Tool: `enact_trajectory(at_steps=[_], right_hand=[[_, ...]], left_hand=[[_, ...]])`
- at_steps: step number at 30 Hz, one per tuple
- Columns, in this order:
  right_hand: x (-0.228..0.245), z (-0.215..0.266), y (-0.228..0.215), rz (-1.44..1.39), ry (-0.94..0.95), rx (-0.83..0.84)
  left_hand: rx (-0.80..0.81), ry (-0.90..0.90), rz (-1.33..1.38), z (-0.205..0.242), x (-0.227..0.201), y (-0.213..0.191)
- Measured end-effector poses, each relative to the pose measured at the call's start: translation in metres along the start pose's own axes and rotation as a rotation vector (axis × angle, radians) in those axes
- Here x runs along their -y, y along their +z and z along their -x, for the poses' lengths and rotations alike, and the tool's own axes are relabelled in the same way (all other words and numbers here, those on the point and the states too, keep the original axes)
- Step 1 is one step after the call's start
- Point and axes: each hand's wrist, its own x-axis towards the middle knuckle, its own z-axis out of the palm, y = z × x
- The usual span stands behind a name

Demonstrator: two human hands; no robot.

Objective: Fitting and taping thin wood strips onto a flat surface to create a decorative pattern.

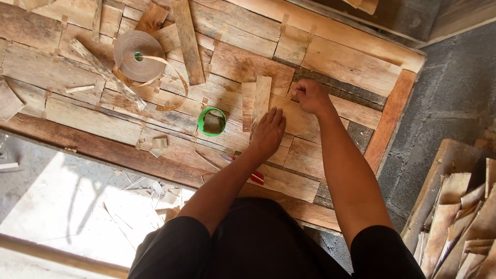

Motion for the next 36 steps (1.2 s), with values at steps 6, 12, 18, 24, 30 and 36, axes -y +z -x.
enact_trajectory(at_steps=[6, 12, 18, 24, 30, 36], right_hand=[[0.010, -0.010, 0.001, 0.082, 0.016, 0.047], [0.019, -0.007, 0.002, 0.105, 0.088, 0.013], [0.007, -0.010, 0.007, 0.064, 0.012, -0.035], [0.001, -0.010, 0.013, 0.016, -0.012, -0.080], [0.004, -0.008, 0.015, -0.010, -0.007, -0.127], [0.005, -0.007, 0.019, -0.026, 0.002, -0.163]], left_hand=[[0.052, 0.023, -0.112, -0.008, 0.000, 0.001], [0.051, -0.012, 0.005, -0.016, -0.001, 0.001], [0.169, 0.001, -0.063, -0.026, -0.002, -0.007], [0.222, -0.013, -0.106, -0.029, -0.004, -0.006], [0.171, -0.012, -0.109, -0.026, -0.003, 0.004], [0.167, -0.028, -0.049, -0.026, -0.003, 0.004]])
